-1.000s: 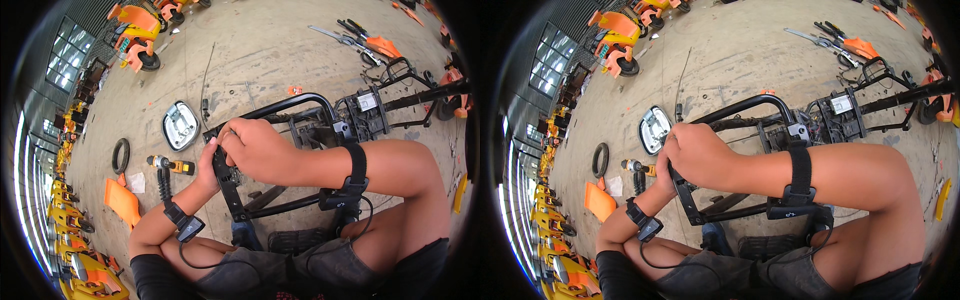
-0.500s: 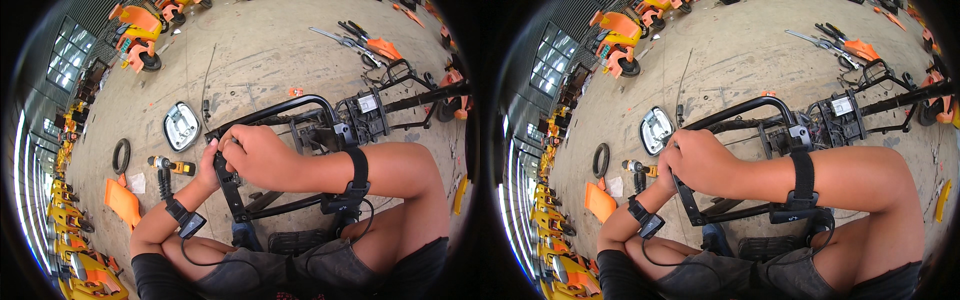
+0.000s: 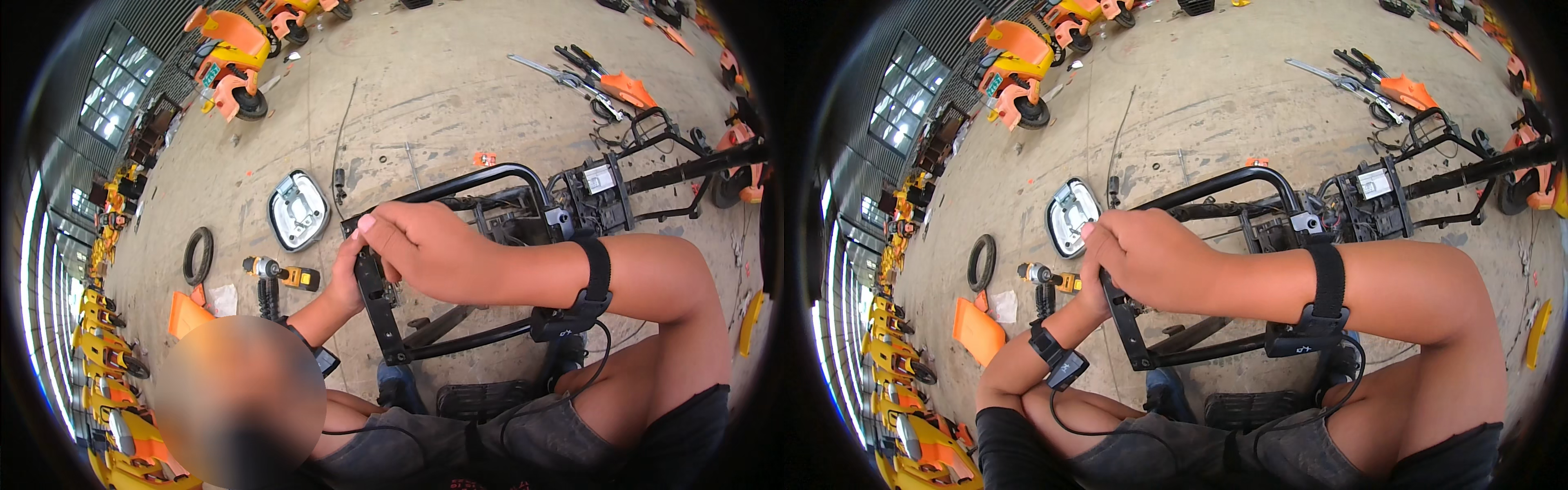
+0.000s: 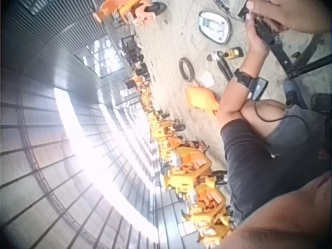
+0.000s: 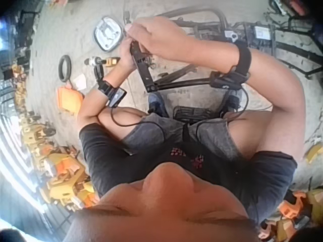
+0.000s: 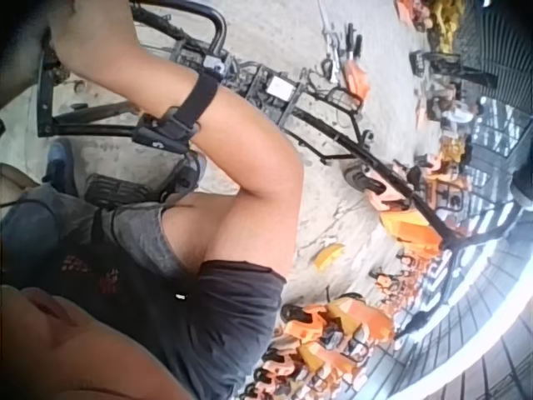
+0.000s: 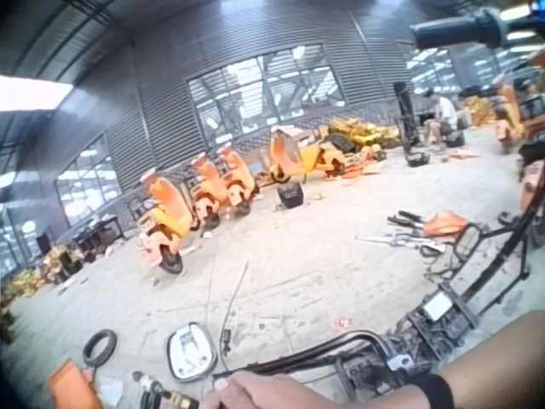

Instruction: The person assembles a scooter frame by hand, threading cables through the handlebar assembly and securing components. The person repeatedly adjusts the frame and routes wires, using both hands to manipulate the parts without visible power tools.

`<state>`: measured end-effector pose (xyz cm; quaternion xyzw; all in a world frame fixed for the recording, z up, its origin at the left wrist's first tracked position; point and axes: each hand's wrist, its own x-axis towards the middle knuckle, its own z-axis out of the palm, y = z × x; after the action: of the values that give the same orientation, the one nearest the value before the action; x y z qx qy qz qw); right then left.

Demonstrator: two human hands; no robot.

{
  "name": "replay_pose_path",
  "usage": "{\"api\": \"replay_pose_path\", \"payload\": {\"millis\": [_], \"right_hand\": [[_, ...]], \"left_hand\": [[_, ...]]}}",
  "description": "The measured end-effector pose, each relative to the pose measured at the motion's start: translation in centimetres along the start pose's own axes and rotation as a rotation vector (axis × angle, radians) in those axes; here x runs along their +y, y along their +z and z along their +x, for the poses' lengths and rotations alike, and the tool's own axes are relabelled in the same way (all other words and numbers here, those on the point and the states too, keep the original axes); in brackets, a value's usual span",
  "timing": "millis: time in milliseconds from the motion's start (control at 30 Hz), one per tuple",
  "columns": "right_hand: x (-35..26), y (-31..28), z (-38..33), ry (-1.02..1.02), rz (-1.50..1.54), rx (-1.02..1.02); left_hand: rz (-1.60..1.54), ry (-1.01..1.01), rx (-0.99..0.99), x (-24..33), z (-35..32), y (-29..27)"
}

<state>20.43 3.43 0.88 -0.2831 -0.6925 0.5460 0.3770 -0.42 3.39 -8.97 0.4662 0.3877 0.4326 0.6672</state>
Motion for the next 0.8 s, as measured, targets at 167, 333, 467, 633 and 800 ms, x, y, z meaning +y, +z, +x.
{"api": "replay_pose_path", "payload": {"millis": [167, 333, 467, 633, 800], "right_hand": [[0.6, 0.1, 0.6, -0.09, 0.024, -0.002], [-0.8, -0.1, -0.1, 0.001, -0.119, -0.082], [-0.2, -0.1, -1.7, -0.082, -0.219, -0.221], [0.6, 0.5, -4.7, 0.069, -0.279, -0.491], [1.2, 0.8, -5.6, 0.044, -0.313, -0.516]], "left_hand": [[-0.019, 0.02, 0.04, 0.2, 0.0, 0.6], [-0.019, -0.047, 0.101, 0.7, -0.5, 1.2], [-0.18, -0.229, 0.184, -0.3, -0.2, 0.5], [-0.14, -0.161, 0.059, -1.4, 0.2, -1.1], [-0.004, -0.146, -0.032, -1.1, 0.2, -1.6]]}}
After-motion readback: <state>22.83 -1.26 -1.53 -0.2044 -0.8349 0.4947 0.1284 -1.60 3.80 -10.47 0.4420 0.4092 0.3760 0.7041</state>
